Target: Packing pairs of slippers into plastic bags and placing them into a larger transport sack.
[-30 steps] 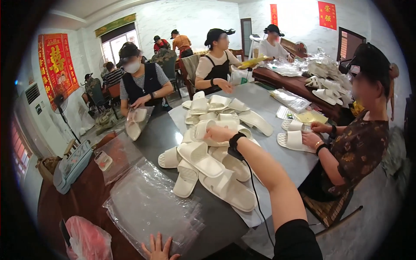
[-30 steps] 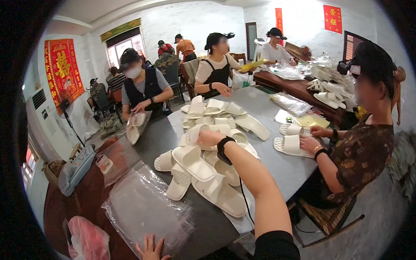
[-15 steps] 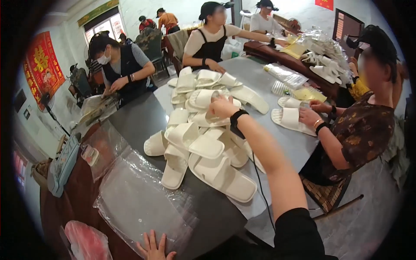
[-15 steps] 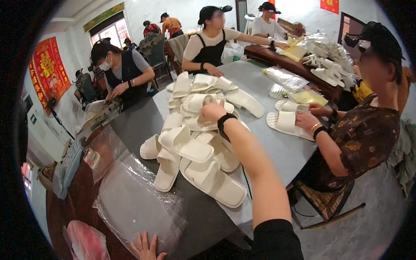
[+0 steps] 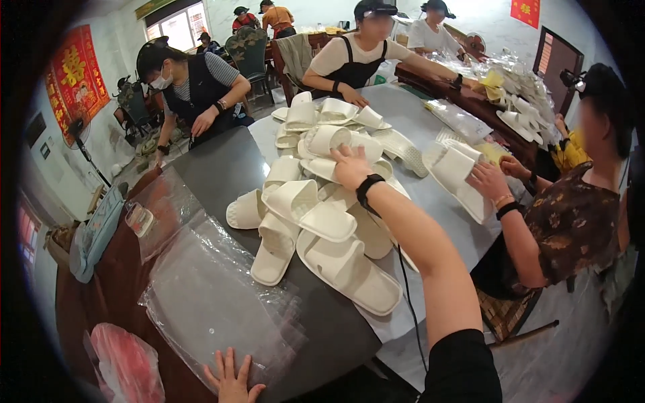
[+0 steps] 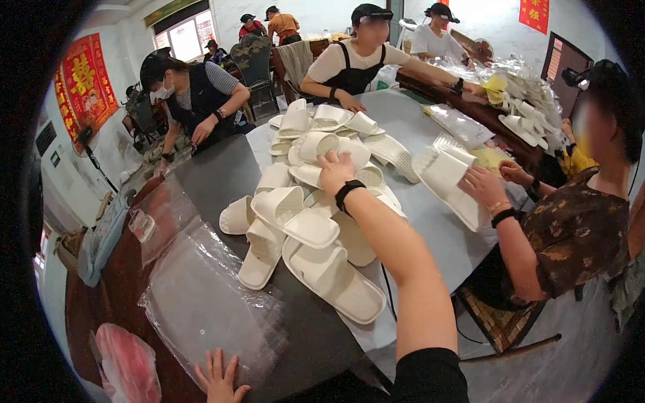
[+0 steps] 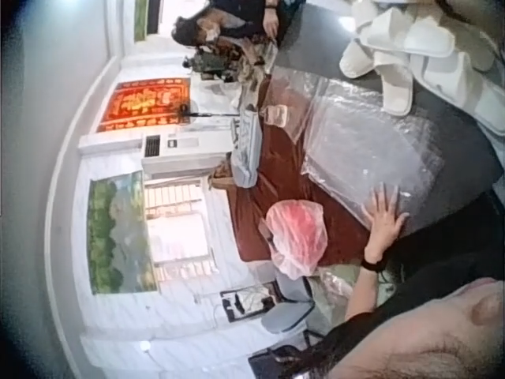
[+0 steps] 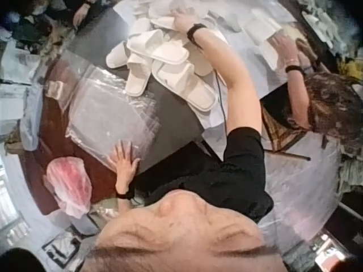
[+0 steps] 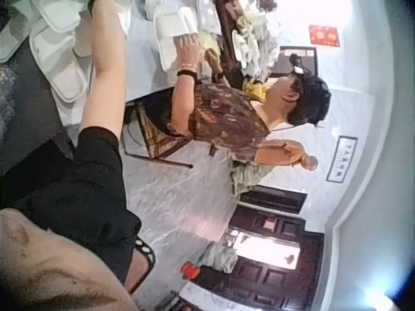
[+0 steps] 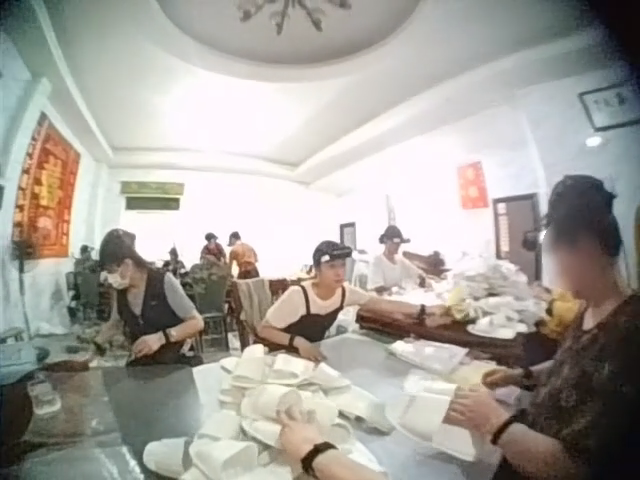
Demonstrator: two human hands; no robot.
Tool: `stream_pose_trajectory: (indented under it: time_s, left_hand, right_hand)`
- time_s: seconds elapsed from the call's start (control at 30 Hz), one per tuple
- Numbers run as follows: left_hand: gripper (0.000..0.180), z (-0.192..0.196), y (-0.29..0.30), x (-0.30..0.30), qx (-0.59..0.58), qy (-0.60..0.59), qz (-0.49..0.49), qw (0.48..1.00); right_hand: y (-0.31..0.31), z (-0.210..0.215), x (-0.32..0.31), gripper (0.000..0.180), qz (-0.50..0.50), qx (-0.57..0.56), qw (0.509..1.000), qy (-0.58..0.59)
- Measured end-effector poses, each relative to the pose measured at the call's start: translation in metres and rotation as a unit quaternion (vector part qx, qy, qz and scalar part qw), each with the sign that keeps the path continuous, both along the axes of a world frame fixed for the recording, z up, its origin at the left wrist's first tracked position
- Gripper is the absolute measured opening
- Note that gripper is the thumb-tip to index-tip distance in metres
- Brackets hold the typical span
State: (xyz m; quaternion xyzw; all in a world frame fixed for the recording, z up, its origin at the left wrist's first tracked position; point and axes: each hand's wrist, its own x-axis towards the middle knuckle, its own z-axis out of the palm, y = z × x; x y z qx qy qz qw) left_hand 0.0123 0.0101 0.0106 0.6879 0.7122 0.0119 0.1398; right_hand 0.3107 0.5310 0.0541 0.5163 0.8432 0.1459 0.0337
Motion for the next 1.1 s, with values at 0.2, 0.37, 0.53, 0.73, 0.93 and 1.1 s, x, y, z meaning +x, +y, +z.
stream_pose_trajectory:
  time_s: [0.2, 0.37, 0.53, 0.73, 0.93, 1.1]
  left_hand:
    - [0.079, -0.004, 0.002, -0.009, 0.007, -0.030, 0.007, 1.000]
    - [0.076, -0.011, 0.006, -0.006, 0.048, 0.008, -0.020, 0.999]
    - [0.075, -0.029, 0.002, -0.017, 0.032, 0.029, -0.005, 0.999]
    - [0.076, -0.027, 0.005, -0.011, 0.023, 0.024, -0.008, 0.999]
    - [0.075, -0.027, -0.001, -0.017, 0.032, -0.013, 0.004, 0.999]
    - [0.072, -0.015, 0.004, -0.005, 0.112, 0.017, -0.005, 0.994]
  right_hand:
    - [-0.048, 0.052, 0.033, 0.028, 0.047, 0.095, 0.991, 0.083]
    - [-0.156, 0.086, 0.067, 0.026, 0.066, 0.073, 0.992, 0.078]
    - [-0.213, -0.013, 0.076, 0.025, 0.128, 0.024, 0.985, 0.110]
    - [-0.202, -0.027, 0.110, 0.050, 0.141, -0.203, 0.917, 0.313]
    - [-0.218, -0.037, 0.086, 0.041, 0.160, -0.209, 0.901, 0.346]
    - [-0.200, -0.072, 0.067, 0.019, 0.116, -0.093, 0.923, 0.354]
